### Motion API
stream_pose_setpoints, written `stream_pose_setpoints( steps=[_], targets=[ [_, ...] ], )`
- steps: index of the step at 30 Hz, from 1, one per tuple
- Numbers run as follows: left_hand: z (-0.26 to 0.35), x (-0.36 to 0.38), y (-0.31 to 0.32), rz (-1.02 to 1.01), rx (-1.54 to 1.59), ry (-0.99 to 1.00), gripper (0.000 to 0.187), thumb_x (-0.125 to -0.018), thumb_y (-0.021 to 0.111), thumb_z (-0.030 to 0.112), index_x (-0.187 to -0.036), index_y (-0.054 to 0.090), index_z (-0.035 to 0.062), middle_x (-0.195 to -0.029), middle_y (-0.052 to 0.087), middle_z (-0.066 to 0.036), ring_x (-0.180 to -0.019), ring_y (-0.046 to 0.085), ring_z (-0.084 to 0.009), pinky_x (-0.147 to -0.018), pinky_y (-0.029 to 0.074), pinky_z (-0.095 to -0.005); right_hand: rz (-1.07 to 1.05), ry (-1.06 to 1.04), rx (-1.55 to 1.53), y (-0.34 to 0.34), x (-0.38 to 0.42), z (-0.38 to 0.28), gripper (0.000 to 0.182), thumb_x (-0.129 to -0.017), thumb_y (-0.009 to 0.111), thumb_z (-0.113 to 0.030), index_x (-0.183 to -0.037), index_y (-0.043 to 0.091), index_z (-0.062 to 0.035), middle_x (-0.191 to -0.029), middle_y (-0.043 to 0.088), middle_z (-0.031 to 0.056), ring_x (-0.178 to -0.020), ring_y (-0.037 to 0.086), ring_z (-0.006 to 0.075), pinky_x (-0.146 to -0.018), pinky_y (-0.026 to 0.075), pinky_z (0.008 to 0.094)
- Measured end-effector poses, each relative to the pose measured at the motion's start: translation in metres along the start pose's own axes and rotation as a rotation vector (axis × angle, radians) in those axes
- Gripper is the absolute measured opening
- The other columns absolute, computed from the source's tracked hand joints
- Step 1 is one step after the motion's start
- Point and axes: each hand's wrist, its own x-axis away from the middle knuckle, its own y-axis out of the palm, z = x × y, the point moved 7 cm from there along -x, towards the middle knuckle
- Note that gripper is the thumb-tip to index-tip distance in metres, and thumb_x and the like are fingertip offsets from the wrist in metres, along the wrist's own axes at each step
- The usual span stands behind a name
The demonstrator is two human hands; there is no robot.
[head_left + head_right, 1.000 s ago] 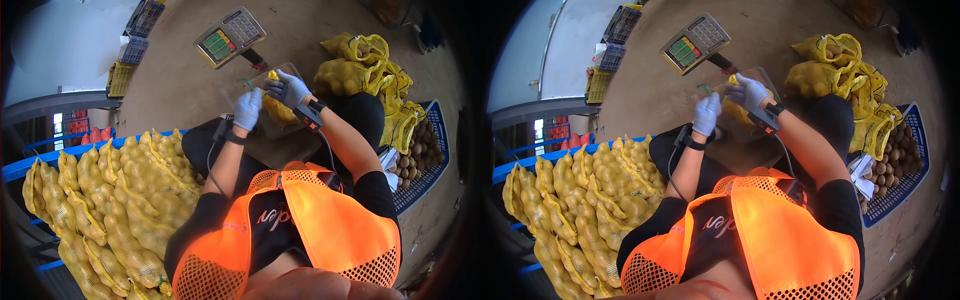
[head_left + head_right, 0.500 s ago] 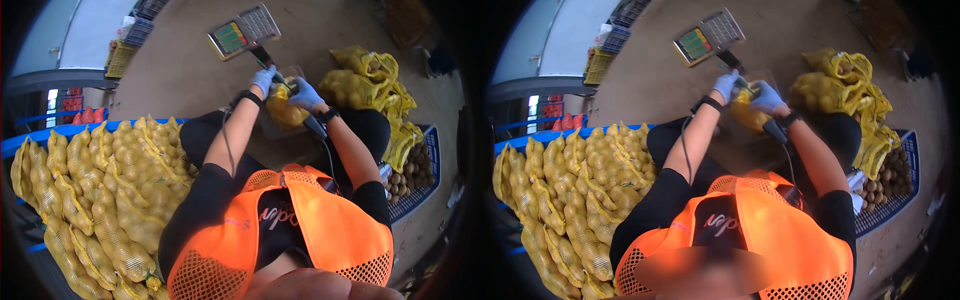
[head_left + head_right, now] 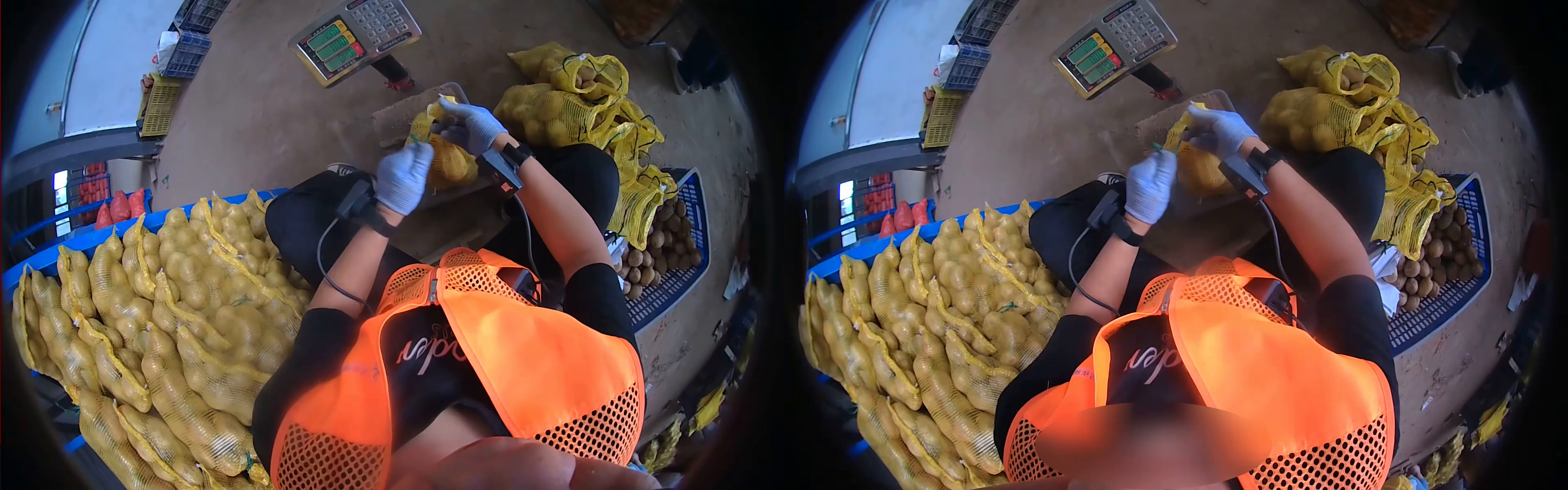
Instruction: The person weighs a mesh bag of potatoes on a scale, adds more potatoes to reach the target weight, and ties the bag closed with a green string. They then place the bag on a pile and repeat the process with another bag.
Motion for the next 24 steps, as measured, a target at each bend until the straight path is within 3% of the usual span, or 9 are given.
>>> stream_pose_setpoints(
  steps=[2, 4, 8, 9, 12, 13, 15, 18, 24],
  targets=[
    [0.064, 0.0, 0.007, 0.009, -0.042, 0.34, 0.028, -0.091, 0.053, 0.027, -0.075, 0.057, 0.0054, -0.07, 0.059, -0.015, -0.067, 0.058, -0.0363, -0.058, 0.046, -0.0422, -0.103, 0.054, -0.181, 0.007, 0.002, 0.001, 0.05, -0.084, 0.063, -0.044, -0.103, 0.058, 0.0015, -0.091, 0.064, 0.011, -0.088, 0.064, 0.0205, -0.075, 0.053, 0.0314],
    [0.081, -0.023, 0.02, -0.098, -0.105, 0.355, 0.022, -0.089, 0.055, 0.028, -0.083, 0.059, 0.0072, -0.078, 0.06, -0.014, -0.073, 0.059, -0.0358, -0.062, 0.048, -0.041, -0.367, 0.092, -0.355, 0.025, 0.01, 0.0, 0.063, -0.086, 0.05, -0.058, -0.105, 0.057, 0.0011, -0.1, 0.062, 0.0139, -0.103, 0.06, 0.0244, -0.089, 0.049, 0.0369],
    [0.04, -0.099, 0.028, -0.04, -0.417, 0.249, 0.017, -0.084, 0.06, 0.026, -0.089, 0.062, 0.0102, -0.081, 0.06, -0.013, -0.078, 0.061, -0.0314, -0.068, 0.05, -0.0402, -0.547, 0.145, -0.166, 0.014, 0.001, 0.018, 0.073, -0.084, 0.039, -0.07, -0.106, 0.058, -0.0041, -0.098, 0.06, 0.0077, -0.081, 0.057, 0.0173, -0.073, 0.046, 0.0283],
    [0.005, -0.119, 0.036, -0.121, -0.295, 0.169, 0.018, -0.083, 0.06, 0.026, -0.09, 0.064, 0.0095, -0.084, 0.063, -0.013, -0.079, 0.062, -0.0315, -0.07, 0.05, -0.0398, -0.498, 0.178, -0.103, 0.018, 0.011, 0.016, 0.053, -0.085, 0.054, -0.055, -0.105, 0.058, -0.007, -0.093, 0.058, 0.0024, -0.07, 0.05, 0.0111, -0.064, 0.04, 0.0226],
    [-0.04, -0.129, 0.039, -0.284, -0.113, -0.068, 0.017, -0.081, 0.064, 0.021, -0.088, 0.068, 0.0062, -0.085, 0.067, -0.011, -0.077, 0.064, -0.0245, -0.071, 0.05, -0.034, -0.359, -0.152, 0.334, 0.001, -0.011, 0.027, 0.04, -0.078, 0.069, -0.036, -0.105, 0.061, -0.0078, -0.091, 0.059, 0.0015, -0.074, 0.051, 0.0099, -0.062, 0.036, 0.021],
    [-0.053, -0.122, 0.039, -0.254, 0.025, -0.112, 0.015, -0.08, 0.066, 0.017, -0.088, 0.068, 0.0045, -0.083, 0.067, -0.009, -0.074, 0.064, -0.0195, -0.069, 0.05, -0.0311, -0.342, -0.158, 0.295, -0.003, -0.014, 0.027, 0.04, -0.07, 0.072, -0.015, -0.106, 0.06, -0.007, -0.096, 0.06, 0.0011, -0.079, 0.052, 0.0085, -0.066, 0.04, 0.0214],
    [-0.074, -0.106, 0.04, -0.189, 0.203, -0.216, 0.01, -0.079, 0.069, 0.007, -0.087, 0.067, 0.0012, -0.079, 0.066, -0.004, -0.07, 0.059, -0.0076, -0.064, 0.049, -0.0233, -0.244, -0.168, 0.401, -0.012, -0.022, 0.029, 0.04, -0.07, 0.072, -0.012, -0.107, 0.059, -0.0062, -0.097, 0.06, 0.0019, -0.082, 0.054, 0.0096, -0.07, 0.042, 0.0229],
    [-0.088, -0.082, 0.041, -0.13, 0.431, -0.335, 0.007, -0.08, 0.067, 0.006, -0.086, 0.068, 0.0016, -0.078, 0.066, -0.005, -0.068, 0.059, -0.0075, -0.062, 0.049, -0.0227, -0.093, -0.282, 0.555, -0.015, -0.031, 0.029, 0.042, -0.07, 0.071, -0.008, -0.11, 0.058, -0.0056, -0.098, 0.061, 0.0032, -0.089, 0.056, 0.0117, -0.077, 0.046, 0.0256],
    [-0.056, -0.068, 0.024, -0.186, 0.051, -0.04, 0.015, -0.078, 0.063, 0.004, -0.092, 0.067, 0.0062, -0.088, 0.068, -0.011, -0.077, 0.065, -0.0189, -0.07, 0.05, -0.0298, -0.088, -0.45, 0.431, 0.001, -0.013, 0.013, 0.044, -0.076, 0.07, -0.01, -0.118, 0.056, -0.009, -0.1, 0.062, 0.0046, -0.093, 0.057, 0.013, -0.079, 0.047, 0.026]
  ],
)
